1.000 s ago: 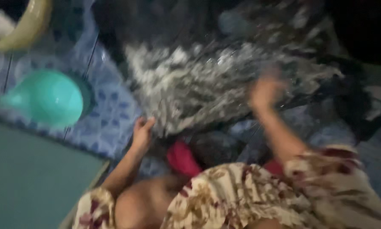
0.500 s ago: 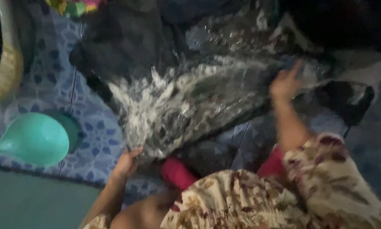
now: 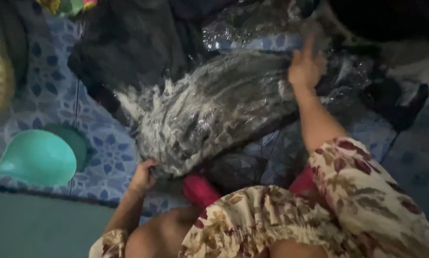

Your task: The person washes a pair of black pants by hand on a tiled floor, scrubbing the fabric with a blue brush, applying soap, and pouring water from a light-blue scoop.

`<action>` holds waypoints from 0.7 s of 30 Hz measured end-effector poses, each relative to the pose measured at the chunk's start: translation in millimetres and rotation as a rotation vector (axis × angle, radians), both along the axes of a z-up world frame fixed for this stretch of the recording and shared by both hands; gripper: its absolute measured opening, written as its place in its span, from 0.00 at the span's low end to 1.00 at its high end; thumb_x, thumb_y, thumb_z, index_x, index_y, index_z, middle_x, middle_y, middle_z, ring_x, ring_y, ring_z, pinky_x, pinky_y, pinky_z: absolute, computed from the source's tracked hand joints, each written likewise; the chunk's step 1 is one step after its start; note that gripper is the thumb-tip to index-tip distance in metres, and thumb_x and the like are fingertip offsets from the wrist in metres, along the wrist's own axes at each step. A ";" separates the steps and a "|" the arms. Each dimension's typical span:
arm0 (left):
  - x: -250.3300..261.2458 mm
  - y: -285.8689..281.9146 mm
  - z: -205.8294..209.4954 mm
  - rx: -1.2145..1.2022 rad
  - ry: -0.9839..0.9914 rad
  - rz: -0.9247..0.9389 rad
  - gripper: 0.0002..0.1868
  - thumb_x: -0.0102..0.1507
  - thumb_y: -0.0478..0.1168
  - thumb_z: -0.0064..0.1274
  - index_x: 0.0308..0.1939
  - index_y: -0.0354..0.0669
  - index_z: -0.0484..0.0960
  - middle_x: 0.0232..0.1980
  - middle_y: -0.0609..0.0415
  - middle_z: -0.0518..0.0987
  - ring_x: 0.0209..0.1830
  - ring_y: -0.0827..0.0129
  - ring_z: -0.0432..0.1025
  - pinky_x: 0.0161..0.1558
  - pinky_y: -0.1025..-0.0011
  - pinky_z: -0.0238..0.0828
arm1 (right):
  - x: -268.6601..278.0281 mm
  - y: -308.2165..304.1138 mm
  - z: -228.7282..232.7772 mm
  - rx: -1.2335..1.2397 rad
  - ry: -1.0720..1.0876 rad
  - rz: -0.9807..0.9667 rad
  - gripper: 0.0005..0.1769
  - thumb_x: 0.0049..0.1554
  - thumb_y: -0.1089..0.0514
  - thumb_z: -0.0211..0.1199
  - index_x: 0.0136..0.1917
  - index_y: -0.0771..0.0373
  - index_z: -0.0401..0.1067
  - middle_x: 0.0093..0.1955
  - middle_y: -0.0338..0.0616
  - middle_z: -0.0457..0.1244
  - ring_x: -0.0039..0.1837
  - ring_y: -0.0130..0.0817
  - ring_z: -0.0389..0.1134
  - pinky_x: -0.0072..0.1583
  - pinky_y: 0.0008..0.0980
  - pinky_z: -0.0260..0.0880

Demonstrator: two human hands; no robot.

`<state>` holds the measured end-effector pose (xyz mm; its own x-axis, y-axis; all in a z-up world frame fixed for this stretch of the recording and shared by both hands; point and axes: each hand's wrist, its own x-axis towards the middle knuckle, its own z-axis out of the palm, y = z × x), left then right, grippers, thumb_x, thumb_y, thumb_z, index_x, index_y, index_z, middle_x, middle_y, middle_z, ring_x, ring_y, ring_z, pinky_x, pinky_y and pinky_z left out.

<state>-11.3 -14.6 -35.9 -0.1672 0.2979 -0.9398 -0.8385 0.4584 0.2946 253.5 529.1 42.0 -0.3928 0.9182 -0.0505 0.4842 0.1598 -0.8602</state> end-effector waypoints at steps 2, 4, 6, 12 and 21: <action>3.3 47.9 21.2 0.116 -0.181 0.183 0.14 0.62 0.44 0.51 0.47 0.39 0.79 0.40 0.50 0.84 0.37 0.60 0.80 0.40 0.62 0.81 | 18.6 -18.8 -12.7 -0.395 -0.050 -0.445 0.40 0.76 0.38 0.42 0.42 0.80 0.61 0.34 0.52 0.56 0.33 0.39 0.50 0.33 0.38 0.54; 7.5 93.0 43.7 0.100 -0.129 0.122 0.27 0.65 0.57 0.45 0.59 0.43 0.78 0.53 0.52 0.85 0.52 0.61 0.80 0.54 0.60 0.75 | 0.8 -98.6 -33.7 0.855 -0.832 0.131 0.25 0.60 0.35 0.50 0.62 0.49 0.72 0.48 0.60 0.70 0.36 0.36 0.70 0.36 0.33 0.71; 0.7 128.6 61.6 0.138 -0.044 0.122 0.31 0.69 0.60 0.45 0.64 0.38 0.75 0.57 0.47 0.81 0.55 0.57 0.76 0.57 0.57 0.71 | 21.8 -120.5 -26.7 0.457 -0.913 0.270 0.26 0.61 0.37 0.54 0.62 0.55 0.72 0.52 0.62 0.69 0.46 0.44 0.69 0.47 0.40 0.69; -42.7 183.0 107.0 0.445 0.208 0.124 0.43 0.66 0.67 0.45 0.73 0.38 0.65 0.73 0.47 0.71 0.71 0.57 0.68 0.70 0.57 0.64 | 113.0 -27.2 8.1 0.278 -1.139 0.499 0.30 0.63 0.49 0.57 0.75 0.63 0.64 0.58 0.57 0.69 0.49 0.56 0.71 0.56 0.56 0.69; -110.7 251.8 67.0 0.516 0.338 0.177 0.33 0.68 0.58 0.49 0.69 0.39 0.68 0.66 0.46 0.76 0.64 0.53 0.73 0.65 0.55 0.72 | -59.6 -188.6 16.4 -0.303 -0.548 0.494 0.24 0.64 0.52 0.55 0.70 0.65 0.63 0.56 0.64 0.64 0.47 0.58 0.68 0.50 0.54 0.68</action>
